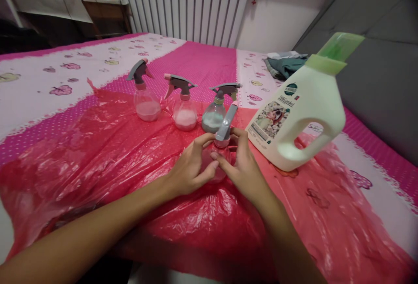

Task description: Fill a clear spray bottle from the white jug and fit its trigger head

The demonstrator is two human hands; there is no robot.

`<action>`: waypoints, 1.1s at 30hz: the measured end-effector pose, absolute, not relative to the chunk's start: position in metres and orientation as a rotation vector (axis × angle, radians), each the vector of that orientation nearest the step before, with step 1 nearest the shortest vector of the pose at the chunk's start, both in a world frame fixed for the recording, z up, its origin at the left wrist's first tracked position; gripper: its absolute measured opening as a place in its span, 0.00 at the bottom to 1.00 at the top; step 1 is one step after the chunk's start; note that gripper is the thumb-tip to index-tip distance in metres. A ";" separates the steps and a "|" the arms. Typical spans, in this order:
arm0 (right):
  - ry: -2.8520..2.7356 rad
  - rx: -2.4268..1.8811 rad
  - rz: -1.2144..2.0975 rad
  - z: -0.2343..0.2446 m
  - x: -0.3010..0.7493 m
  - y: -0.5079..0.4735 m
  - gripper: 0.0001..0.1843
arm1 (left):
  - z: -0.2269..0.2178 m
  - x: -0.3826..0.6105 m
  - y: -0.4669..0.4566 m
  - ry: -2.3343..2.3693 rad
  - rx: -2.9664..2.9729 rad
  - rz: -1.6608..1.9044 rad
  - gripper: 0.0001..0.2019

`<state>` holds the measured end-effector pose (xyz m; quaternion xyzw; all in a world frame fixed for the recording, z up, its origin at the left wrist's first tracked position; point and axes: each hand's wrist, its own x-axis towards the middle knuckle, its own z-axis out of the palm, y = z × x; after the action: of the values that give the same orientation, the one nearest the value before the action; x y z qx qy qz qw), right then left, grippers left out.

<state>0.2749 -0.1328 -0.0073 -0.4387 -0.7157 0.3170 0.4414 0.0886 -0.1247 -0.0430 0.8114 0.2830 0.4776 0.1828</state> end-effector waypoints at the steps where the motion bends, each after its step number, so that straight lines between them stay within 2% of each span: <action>1: -1.778 -1.090 0.791 -0.007 0.275 -0.133 0.29 | -0.042 0.089 -0.125 0.789 2.273 1.352 0.34; 7: -1.801 -1.093 0.768 -0.005 0.274 -0.132 0.25 | -0.038 0.090 -0.124 0.775 2.234 1.325 0.34; 13: -1.770 -1.080 0.781 -0.009 0.274 -0.133 0.26 | -0.042 0.089 -0.125 0.809 2.230 1.309 0.38; 17: -1.776 -1.076 0.779 -0.008 0.274 -0.132 0.29 | -0.045 0.089 -0.125 0.781 2.269 1.374 0.36; 22: -1.819 -1.102 0.738 -0.005 0.274 -0.132 0.23 | -0.044 0.089 -0.125 0.830 2.282 1.373 0.34; 33: -1.732 -1.109 0.768 -0.011 0.272 -0.132 0.29 | -0.035 0.089 -0.125 0.842 2.227 1.265 0.35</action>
<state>0.2724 -0.1317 -0.0109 -0.4496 -0.7023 0.3115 0.4557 0.0892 -0.1251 -0.0347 0.8057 0.3045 0.4577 0.2207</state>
